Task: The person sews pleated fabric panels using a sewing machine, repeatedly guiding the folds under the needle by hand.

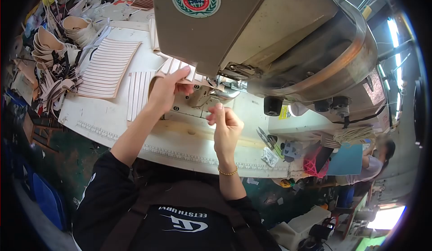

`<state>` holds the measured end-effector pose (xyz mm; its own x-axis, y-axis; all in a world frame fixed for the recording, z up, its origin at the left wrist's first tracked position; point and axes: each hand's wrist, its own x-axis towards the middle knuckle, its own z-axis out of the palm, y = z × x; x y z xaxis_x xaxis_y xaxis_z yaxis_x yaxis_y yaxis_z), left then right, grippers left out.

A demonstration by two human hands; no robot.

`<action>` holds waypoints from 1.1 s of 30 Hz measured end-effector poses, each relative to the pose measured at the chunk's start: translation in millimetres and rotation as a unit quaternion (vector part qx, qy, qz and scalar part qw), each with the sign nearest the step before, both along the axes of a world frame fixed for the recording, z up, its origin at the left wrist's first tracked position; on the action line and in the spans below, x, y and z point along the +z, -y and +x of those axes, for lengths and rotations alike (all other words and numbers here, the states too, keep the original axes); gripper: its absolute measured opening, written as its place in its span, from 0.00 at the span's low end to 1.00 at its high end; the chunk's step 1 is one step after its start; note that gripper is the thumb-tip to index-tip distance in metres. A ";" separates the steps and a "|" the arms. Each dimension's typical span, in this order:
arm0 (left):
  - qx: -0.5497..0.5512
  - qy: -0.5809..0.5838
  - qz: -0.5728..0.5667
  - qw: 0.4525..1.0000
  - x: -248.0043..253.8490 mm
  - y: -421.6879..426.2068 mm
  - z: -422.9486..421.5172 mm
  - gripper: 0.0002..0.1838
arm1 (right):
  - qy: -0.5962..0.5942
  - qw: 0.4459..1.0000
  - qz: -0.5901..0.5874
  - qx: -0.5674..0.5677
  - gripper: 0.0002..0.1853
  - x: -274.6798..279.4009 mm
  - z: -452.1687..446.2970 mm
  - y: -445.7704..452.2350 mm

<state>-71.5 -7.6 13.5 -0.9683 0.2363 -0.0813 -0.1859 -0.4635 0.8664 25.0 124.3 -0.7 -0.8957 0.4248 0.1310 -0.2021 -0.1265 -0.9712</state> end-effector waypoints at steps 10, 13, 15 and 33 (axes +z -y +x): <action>-0.431 -0.242 -0.090 0.864 61.1 54.9 132.9 0.06 | 0.023 0.987 -0.058 0.149 0.08 12.6 8.5 0.8; -0.047 -0.444 -0.328 0.833 75.7 57.8 103.5 0.09 | 0.046 0.985 -0.074 0.148 0.07 8.1 20.6 -24.6; 0.073 -0.503 -0.450 0.734 68.7 45.6 70.6 0.10 | 0.047 0.987 -0.063 0.143 0.07 7.8 23.0 -27.7; -0.119 -0.274 -0.336 0.893 28.1 38.9 -6.6 0.07 | -0.017 0.987 0.161 0.001 0.10 6.8 17.1 -15.2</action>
